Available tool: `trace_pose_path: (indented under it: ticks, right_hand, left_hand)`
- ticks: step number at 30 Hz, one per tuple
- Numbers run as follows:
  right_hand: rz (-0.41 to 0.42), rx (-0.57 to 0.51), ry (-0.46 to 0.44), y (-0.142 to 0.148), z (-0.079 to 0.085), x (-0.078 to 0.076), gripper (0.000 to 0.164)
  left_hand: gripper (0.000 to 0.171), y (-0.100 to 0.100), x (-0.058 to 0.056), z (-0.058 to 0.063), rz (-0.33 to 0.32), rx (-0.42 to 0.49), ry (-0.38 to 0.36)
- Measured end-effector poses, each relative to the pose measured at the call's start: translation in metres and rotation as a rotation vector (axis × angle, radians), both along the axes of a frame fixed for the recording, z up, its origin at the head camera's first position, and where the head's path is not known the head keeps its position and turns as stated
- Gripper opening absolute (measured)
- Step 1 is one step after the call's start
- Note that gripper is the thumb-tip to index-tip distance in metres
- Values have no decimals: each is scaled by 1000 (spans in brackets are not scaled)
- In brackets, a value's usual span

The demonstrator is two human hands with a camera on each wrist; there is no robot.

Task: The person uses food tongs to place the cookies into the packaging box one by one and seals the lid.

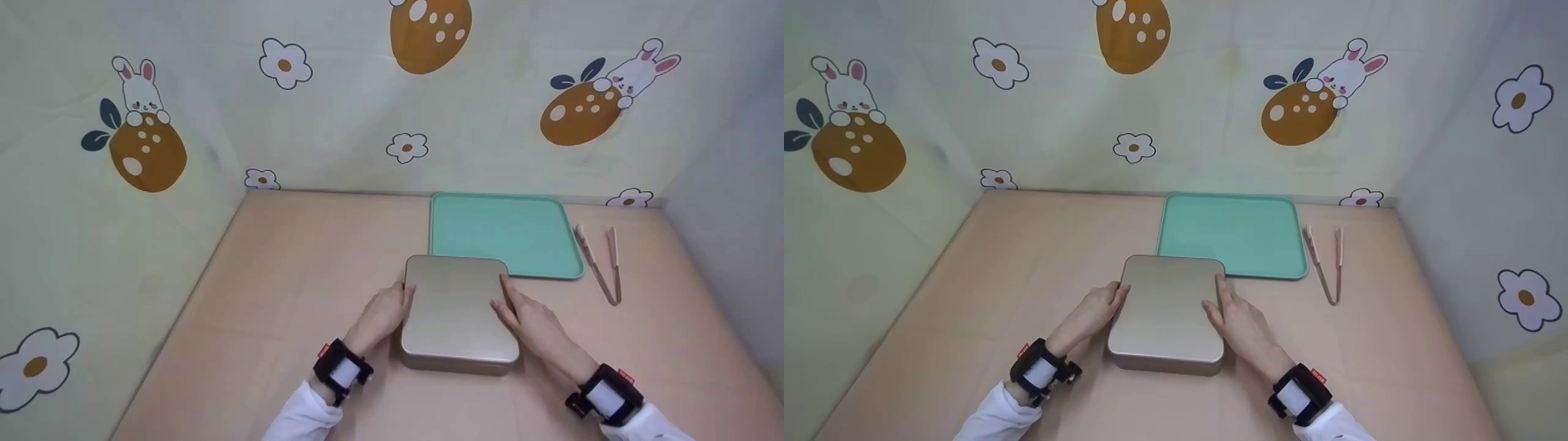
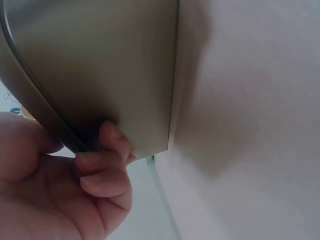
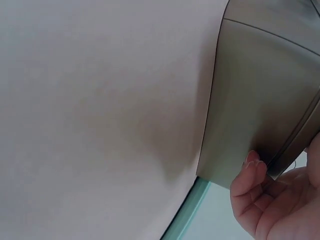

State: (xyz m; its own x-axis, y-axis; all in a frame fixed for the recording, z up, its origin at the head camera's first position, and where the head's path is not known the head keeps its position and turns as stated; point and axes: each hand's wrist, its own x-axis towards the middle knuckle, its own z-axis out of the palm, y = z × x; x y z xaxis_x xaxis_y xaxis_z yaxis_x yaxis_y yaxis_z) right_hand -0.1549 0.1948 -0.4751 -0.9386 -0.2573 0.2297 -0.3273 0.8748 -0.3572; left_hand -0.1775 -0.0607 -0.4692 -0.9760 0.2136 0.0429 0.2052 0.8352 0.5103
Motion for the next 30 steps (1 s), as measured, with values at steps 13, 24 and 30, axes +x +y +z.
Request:
trace_pose_path:
  ticks: [13, 24, 30]
  right_hand:
    - [26, -18, -4, -6, -3, 1, 54]
    - [26, 12, -25, -1, -6, 3, 53]
    - [11, 11, -34, 0, -2, -1, 54]
  left_hand:
    - [43, -8, 5, -3, -43, 70, -50]
    - [42, -2, 3, -7, -70, 54, 40]
    - [44, -3, -1, -8, -96, 40, 75]
